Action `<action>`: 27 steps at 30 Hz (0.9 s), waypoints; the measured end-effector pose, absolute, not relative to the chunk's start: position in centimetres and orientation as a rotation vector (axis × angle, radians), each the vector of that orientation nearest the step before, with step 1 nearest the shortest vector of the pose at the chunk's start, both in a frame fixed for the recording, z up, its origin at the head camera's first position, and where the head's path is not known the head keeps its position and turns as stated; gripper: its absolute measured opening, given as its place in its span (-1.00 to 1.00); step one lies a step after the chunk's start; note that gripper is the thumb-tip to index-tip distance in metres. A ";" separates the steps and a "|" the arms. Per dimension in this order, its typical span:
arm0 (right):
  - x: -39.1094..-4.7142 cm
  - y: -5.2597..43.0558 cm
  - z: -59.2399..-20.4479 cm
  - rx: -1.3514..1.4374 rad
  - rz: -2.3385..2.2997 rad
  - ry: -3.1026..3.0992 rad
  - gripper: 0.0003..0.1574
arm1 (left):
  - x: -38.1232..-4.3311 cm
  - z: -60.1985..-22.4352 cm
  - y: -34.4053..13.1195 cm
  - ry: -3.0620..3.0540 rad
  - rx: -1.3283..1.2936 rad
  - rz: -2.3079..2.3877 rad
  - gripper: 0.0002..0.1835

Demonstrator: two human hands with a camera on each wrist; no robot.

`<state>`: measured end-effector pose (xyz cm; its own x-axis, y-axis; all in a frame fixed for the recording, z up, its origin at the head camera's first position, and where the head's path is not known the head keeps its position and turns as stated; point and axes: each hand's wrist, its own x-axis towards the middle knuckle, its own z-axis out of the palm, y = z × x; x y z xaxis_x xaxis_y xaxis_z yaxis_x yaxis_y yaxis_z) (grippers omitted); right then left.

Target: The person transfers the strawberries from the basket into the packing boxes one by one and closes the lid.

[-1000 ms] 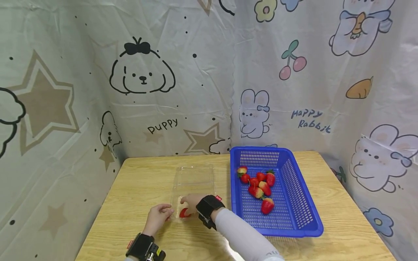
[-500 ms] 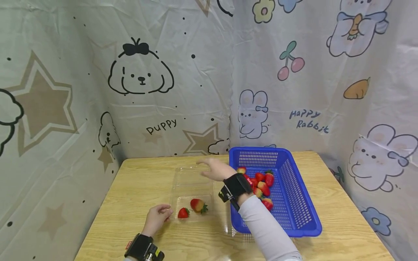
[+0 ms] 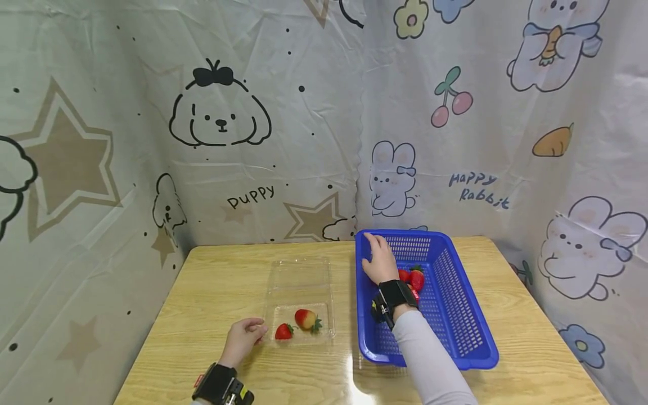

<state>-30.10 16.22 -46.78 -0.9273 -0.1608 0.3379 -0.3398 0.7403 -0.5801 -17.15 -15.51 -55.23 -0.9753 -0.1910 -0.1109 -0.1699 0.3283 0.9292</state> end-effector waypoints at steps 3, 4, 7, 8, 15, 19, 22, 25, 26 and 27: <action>-30.2 17.4 -49.0 0.284 0.973 -2.780 -0.17 | -17.1 -55.3 -15.6 -2.547 0.353 -1.779 -0.74; -30.2 17.7 -49.8 0.244 0.963 -2.821 -0.18 | -17.1 -55.3 -15.6 -2.548 0.351 -1.780 -0.74; -29.9 18.6 -51.7 0.117 0.889 -2.960 -0.21 | -17.1 -55.3 -15.6 -2.545 0.329 -1.777 -0.75; -29.8 18.8 -52.2 0.085 0.849 -3.004 -0.24 | -17.0 -55.3 -15.6 -2.540 0.324 -1.780 -0.75; -29.2 19.5 -53.5 0.086 0.649 -3.060 -0.44 | -16.9 -55.2 -15.7 -2.527 0.316 -1.791 -0.75; -29.1 19.8 -53.7 0.113 0.610 -3.039 -0.54 | -16.9 -55.0 -15.6 -2.530 0.325 -1.794 -0.74; -29.1 20.1 -53.9 0.075 0.597 -3.043 -0.55 | -16.8 -54.9 -15.6 -2.530 0.320 -1.797 -0.73; -29.1 20.5 -54.1 0.011 0.592 -3.060 -0.53 | -16.8 -54.9 -15.6 -2.524 0.314 -1.801 -0.72; -29.1 20.6 -54.1 -0.001 0.584 -3.067 -0.53 | -16.8 -54.9 -15.7 -2.522 0.310 -1.801 -0.72; -29.1 20.7 -54.2 -0.011 0.580 -3.072 -0.54 | -16.8 -54.9 -15.7 -2.522 0.308 -1.799 -0.72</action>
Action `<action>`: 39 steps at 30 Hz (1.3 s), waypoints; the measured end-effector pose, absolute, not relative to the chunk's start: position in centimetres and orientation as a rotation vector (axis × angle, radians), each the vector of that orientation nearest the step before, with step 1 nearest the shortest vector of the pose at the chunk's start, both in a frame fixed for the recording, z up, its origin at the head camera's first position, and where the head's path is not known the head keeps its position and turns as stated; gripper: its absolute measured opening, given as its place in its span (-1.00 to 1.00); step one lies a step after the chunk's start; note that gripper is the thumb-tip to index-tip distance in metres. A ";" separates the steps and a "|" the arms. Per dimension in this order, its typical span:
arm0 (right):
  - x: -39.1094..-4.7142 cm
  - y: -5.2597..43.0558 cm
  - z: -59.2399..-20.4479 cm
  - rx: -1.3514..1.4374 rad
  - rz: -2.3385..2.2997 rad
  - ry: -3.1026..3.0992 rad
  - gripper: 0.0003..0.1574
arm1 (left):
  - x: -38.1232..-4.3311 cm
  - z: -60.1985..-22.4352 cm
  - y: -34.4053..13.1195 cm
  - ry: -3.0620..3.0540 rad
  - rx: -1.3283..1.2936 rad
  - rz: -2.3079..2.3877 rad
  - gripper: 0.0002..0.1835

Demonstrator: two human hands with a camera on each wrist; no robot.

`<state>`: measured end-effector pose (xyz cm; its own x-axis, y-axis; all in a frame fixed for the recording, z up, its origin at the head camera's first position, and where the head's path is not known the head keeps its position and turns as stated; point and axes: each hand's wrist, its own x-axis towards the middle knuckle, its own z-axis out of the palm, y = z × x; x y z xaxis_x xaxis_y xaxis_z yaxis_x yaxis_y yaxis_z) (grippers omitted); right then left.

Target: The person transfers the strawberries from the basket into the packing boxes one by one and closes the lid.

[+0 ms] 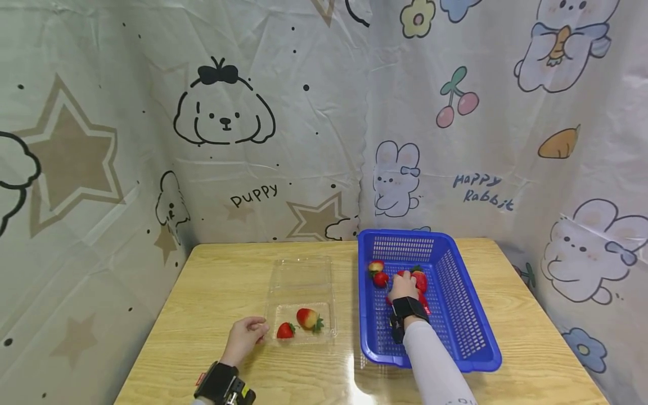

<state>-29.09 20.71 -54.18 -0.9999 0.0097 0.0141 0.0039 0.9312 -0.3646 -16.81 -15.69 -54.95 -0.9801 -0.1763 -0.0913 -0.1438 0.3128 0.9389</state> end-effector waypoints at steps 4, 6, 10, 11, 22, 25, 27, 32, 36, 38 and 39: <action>-28.6 20.9 -53.6 -0.060 0.608 -3.098 -0.59 | -16.9 -55.1 -15.7 -2.519 0.300 -1.800 -0.74; -28.4 21.0 -53.3 -0.091 0.638 -3.097 -0.62 | -16.9 -55.1 -15.7 -2.519 0.295 -1.798 -0.74; -28.2 21.5 -53.4 -0.135 0.687 -3.091 -0.70 | -16.9 -55.0 -15.7 -2.519 0.304 -1.797 -0.74; -28.4 21.8 -53.7 -0.141 0.697 -3.094 -0.72 | -16.8 -55.0 -15.7 -2.519 0.307 -1.797 -0.74; -28.9 23.0 -54.1 0.036 0.700 -3.052 -0.79 | -16.9 -55.0 -15.7 -2.520 0.325 -1.798 -0.73; -29.1 23.1 -53.5 0.096 0.688 -3.049 -0.81 | -16.9 -55.1 -15.7 -2.523 0.321 -1.796 -0.74; -29.3 23.2 -52.6 0.108 0.692 -3.076 -0.82 | -16.9 -55.1 -15.7 -2.520 0.323 -1.798 -0.74; -29.5 22.9 -49.5 0.090 0.734 -3.196 -0.82 | -17.0 -55.0 -15.7 -2.516 0.319 -1.800 -0.74; -29.4 22.1 -46.5 0.140 0.749 -3.251 -0.84 | -17.0 -55.0 -15.7 -2.521 0.318 -1.797 -0.73; -29.2 21.5 -44.7 0.184 0.736 -3.252 -0.81 | -17.0 -55.0 -15.6 -2.522 0.319 -1.798 -0.73; -29.1 21.1 -43.9 0.206 0.736 -3.245 -0.79 | -17.0 -55.0 -15.6 -2.523 0.319 -1.797 -0.73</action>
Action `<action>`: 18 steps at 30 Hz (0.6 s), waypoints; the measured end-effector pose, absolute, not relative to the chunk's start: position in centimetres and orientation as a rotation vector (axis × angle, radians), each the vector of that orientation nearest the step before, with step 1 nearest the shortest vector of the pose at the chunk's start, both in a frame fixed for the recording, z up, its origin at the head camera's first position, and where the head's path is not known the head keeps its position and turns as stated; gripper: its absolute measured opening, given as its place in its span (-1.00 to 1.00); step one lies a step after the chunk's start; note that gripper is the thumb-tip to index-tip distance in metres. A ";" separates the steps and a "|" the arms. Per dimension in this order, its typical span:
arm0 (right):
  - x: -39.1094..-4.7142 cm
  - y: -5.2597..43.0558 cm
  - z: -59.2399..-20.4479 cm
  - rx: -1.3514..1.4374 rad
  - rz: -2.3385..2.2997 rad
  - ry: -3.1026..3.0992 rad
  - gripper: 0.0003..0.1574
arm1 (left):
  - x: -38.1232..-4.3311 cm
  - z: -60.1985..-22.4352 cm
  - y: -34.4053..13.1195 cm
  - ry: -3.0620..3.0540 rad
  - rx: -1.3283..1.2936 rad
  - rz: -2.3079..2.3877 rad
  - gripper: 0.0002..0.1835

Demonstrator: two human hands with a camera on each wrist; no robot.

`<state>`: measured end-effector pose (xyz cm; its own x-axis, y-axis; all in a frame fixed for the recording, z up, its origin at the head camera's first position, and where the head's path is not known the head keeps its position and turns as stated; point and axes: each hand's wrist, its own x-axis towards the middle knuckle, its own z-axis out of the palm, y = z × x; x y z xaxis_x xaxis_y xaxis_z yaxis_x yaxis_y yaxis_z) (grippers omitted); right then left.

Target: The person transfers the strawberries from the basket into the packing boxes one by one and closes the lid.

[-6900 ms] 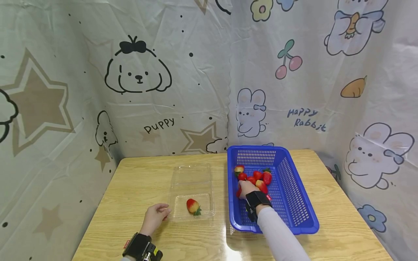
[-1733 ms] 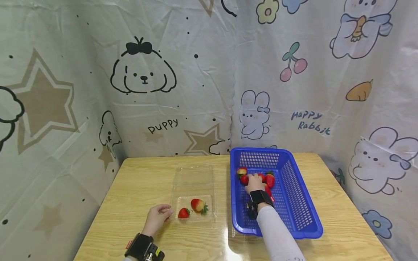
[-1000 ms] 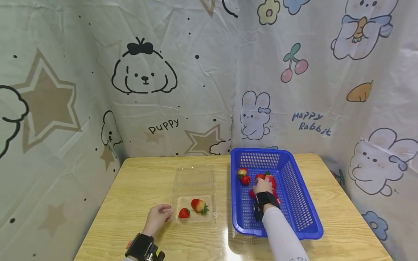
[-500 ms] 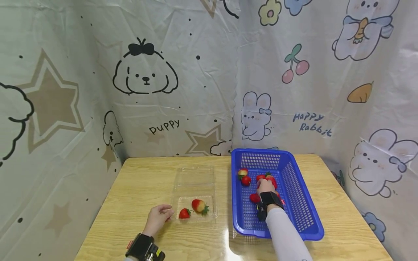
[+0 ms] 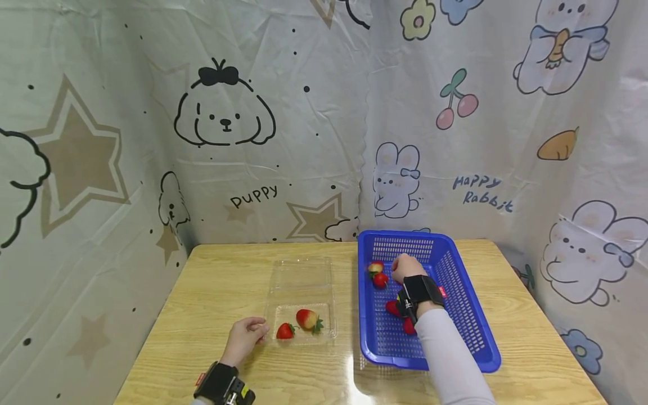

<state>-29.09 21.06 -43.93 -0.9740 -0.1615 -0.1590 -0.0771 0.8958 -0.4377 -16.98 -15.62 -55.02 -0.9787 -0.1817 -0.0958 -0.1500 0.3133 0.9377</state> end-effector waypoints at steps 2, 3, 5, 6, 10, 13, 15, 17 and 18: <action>-28.9 20.1 -42.3 -0.232 -0.662 2.879 -0.74 | -17.0 -55.1 -15.6 -2.522 0.328 -1.801 -0.74; -28.8 19.7 -41.6 -0.260 -0.667 2.888 -0.71 | -17.0 -55.1 -15.6 -2.520 0.333 -1.804 -0.74; -28.6 18.7 -40.5 -0.315 -0.709 2.892 -0.70 | -17.0 -55.1 -15.6 -2.516 0.333 -1.807 -0.74; -28.5 18.2 -40.0 -0.352 -0.728 2.894 -0.69 | -17.0 -55.1 -15.5 -2.513 0.337 -1.809 -0.74; -27.9 16.0 -38.5 -0.505 -0.847 2.872 -0.67 | -17.0 -55.1 -15.4 -2.511 0.333 -1.815 -0.74; -27.3 14.4 -38.1 -0.682 -0.913 2.879 -0.66 | -16.9 -55.1 -15.4 -2.516 0.332 -1.813 -0.74; -27.0 13.3 -38.4 -0.827 -0.957 2.901 -0.66 | -16.9 -55.1 -15.4 -2.516 0.331 -1.809 -0.74; -26.8 12.1 -39.0 -0.972 -1.009 2.921 -0.65 | -16.9 -55.2 -15.4 -2.514 0.327 -1.799 -0.75; -26.8 11.5 -39.3 -1.043 -1.039 2.930 -0.65 | -16.9 -55.2 -15.4 -2.514 0.312 -1.791 -0.75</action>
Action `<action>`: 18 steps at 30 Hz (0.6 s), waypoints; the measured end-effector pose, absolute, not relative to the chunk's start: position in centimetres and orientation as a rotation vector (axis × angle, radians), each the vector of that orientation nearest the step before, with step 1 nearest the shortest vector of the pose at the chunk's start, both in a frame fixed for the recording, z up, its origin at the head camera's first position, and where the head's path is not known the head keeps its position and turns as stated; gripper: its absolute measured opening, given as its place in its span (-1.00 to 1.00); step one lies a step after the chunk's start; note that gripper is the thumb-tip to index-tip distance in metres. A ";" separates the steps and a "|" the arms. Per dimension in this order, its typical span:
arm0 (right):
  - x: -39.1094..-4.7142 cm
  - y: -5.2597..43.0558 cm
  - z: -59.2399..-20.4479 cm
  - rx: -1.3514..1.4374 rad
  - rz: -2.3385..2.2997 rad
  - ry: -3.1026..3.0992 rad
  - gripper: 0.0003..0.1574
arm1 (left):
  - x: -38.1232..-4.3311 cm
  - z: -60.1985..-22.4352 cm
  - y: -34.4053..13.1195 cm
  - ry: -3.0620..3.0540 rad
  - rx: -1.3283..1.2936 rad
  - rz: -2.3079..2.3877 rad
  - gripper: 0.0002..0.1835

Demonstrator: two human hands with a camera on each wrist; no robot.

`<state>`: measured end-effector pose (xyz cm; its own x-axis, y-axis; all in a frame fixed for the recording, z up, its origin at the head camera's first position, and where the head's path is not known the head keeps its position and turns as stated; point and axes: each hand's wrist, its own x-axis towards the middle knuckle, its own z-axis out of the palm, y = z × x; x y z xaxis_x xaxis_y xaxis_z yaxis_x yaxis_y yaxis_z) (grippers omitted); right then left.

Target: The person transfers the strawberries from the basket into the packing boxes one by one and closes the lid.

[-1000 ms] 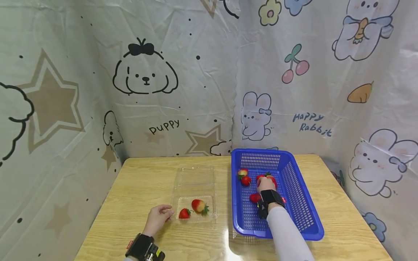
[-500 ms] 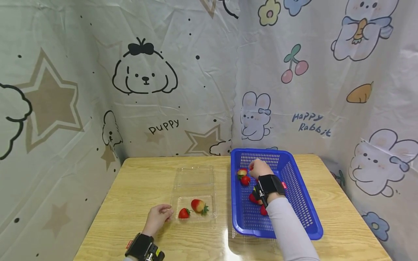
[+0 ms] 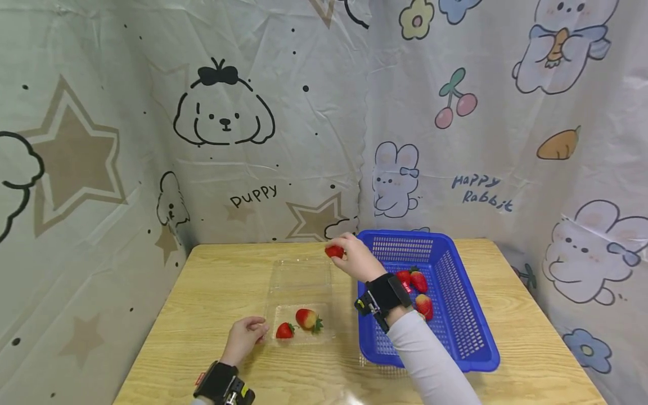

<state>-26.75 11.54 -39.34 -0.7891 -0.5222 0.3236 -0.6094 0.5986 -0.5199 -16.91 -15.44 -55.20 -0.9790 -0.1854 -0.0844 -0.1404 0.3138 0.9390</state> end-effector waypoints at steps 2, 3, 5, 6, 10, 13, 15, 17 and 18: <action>-26.8 10.3 -40.3 1.044 0.983 -2.567 -0.65 | -16.9 -55.3 -15.5 -2.511 0.309 -1.789 -0.75; -26.8 9.7 -40.7 1.080 0.996 -2.517 -0.64 | -17.0 -55.2 -15.5 -2.512 0.309 -1.789 -0.75; -26.8 8.6 -41.7 1.140 1.003 -2.441 -0.64 | -17.0 -55.2 -15.5 -2.518 0.301 -1.786 -0.74; -26.8 8.0 -42.2 1.167 0.999 -2.417 -0.64 | -16.9 -55.2 -15.5 -2.522 0.299 -1.783 -0.74; -26.3 5.7 -44.0 1.223 0.975 -2.456 -0.64 | -16.9 -55.1 -15.6 -2.529 0.314 -1.776 -0.73; -26.0 4.3 -45.5 1.277 0.933 -2.516 -0.65 | -16.9 -55.1 -15.6 -2.517 0.309 -1.787 -0.73; -25.8 3.5 -46.7 1.313 0.891 -2.558 -0.65 | -16.9 -55.0 -15.6 -2.507 0.297 -1.797 -0.73; -25.7 2.9 -47.7 1.349 0.846 -2.591 -0.66 | -16.9 -55.1 -15.6 -2.499 0.291 -1.806 -0.73; -25.6 2.6 -48.2 1.351 0.826 -2.617 -0.66 | -16.9 -55.1 -15.6 -2.496 0.292 -1.813 -0.73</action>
